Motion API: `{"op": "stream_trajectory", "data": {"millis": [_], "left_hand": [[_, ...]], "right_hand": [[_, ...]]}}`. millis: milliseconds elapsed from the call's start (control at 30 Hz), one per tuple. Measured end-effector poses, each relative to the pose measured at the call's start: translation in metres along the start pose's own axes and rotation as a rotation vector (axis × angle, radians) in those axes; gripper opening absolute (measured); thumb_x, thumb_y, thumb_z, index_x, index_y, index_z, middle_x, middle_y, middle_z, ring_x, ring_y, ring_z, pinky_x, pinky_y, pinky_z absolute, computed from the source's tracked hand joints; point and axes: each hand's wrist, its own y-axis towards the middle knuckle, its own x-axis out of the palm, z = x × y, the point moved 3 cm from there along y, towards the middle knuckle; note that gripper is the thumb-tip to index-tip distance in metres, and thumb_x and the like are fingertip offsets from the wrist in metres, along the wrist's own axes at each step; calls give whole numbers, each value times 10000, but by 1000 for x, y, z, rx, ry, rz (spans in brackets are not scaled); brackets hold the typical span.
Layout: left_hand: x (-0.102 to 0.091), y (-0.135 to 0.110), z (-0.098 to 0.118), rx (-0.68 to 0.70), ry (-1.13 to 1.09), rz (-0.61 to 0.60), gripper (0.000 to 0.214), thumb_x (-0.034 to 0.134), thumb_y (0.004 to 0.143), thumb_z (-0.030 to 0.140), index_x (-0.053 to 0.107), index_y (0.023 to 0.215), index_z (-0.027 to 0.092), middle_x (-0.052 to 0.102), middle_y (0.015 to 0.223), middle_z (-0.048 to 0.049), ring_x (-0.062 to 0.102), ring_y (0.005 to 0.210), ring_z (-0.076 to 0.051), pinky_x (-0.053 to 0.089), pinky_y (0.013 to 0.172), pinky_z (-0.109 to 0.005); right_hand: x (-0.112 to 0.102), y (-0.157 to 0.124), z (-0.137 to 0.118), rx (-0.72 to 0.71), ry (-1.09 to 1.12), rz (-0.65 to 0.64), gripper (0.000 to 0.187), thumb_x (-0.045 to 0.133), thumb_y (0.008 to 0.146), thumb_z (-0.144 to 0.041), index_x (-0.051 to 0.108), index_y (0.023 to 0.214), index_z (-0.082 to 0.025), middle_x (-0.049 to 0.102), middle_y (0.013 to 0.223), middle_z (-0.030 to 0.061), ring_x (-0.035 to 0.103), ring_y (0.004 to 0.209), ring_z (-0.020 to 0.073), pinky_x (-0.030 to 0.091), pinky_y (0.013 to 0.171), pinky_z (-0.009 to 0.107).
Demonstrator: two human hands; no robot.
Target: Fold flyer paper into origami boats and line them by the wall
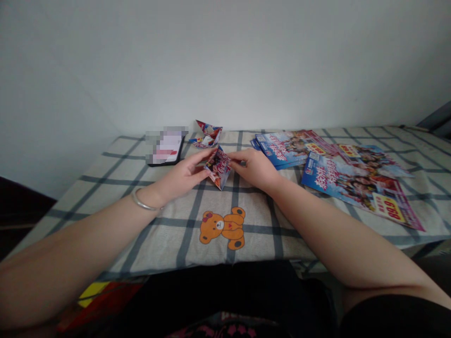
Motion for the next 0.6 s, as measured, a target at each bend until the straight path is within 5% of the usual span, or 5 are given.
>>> {"op": "stream_trajectory", "data": {"millis": [233, 600], "left_hand": [[-3, -2, 9, 85, 321, -26, 529, 486, 918, 104, 491, 1437, 210, 548, 1481, -73, 516, 1374, -201, 382, 1209, -436], [-2, -2, 18, 137, 485, -128, 511, 468, 914, 90, 519, 1409, 203, 597, 1419, -80, 559, 1312, -199, 446, 1156, -436]], "right_hand": [[-1, 0, 1, 4, -148, -49, 398, 590, 878, -162, 722, 1242, -253, 776, 1117, 51, 699, 1005, 220, 521, 898, 363], [0, 0, 6, 75, -210, -126, 295, 619, 886, -202, 773, 1137, -191, 791, 1052, 72, 712, 978, 247, 530, 892, 378]]}}
